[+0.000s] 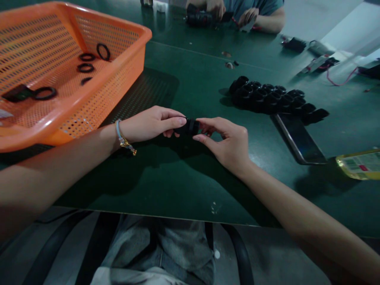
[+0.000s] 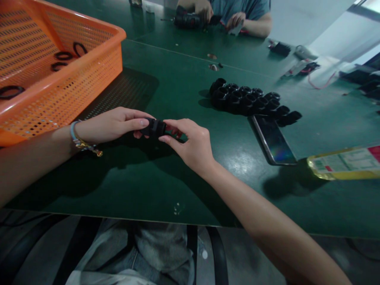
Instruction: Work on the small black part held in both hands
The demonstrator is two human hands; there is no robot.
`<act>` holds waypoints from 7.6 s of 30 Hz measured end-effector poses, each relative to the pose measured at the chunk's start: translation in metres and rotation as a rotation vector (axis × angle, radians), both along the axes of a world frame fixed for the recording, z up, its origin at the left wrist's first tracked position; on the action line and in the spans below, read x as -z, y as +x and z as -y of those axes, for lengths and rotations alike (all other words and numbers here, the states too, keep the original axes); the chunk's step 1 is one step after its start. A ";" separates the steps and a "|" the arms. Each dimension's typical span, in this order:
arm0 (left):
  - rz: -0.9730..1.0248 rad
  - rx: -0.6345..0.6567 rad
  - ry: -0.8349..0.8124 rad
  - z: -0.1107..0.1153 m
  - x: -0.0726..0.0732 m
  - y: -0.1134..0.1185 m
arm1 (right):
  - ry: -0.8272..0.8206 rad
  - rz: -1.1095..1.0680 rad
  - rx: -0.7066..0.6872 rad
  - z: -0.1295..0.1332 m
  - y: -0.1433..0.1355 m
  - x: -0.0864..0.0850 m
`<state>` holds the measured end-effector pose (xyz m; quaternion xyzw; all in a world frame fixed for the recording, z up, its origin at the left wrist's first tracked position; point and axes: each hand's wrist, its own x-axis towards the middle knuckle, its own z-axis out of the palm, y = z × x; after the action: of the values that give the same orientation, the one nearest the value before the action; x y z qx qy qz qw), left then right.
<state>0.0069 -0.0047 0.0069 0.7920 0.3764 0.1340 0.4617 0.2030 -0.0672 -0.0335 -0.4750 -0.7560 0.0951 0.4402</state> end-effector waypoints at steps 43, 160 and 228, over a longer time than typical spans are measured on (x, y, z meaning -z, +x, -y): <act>0.023 0.001 -0.021 0.001 -0.001 0.000 | -0.065 -0.078 -0.029 0.000 -0.002 0.001; -0.008 0.014 0.001 0.002 -0.002 0.000 | 0.018 0.047 0.001 0.000 -0.002 -0.002; 0.023 -0.003 -0.006 0.002 -0.001 0.001 | -0.030 0.033 0.005 -0.002 0.000 -0.002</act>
<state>0.0079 -0.0070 0.0075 0.7884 0.3727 0.1424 0.4682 0.2027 -0.0656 -0.0312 -0.4849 -0.7605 0.0978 0.4207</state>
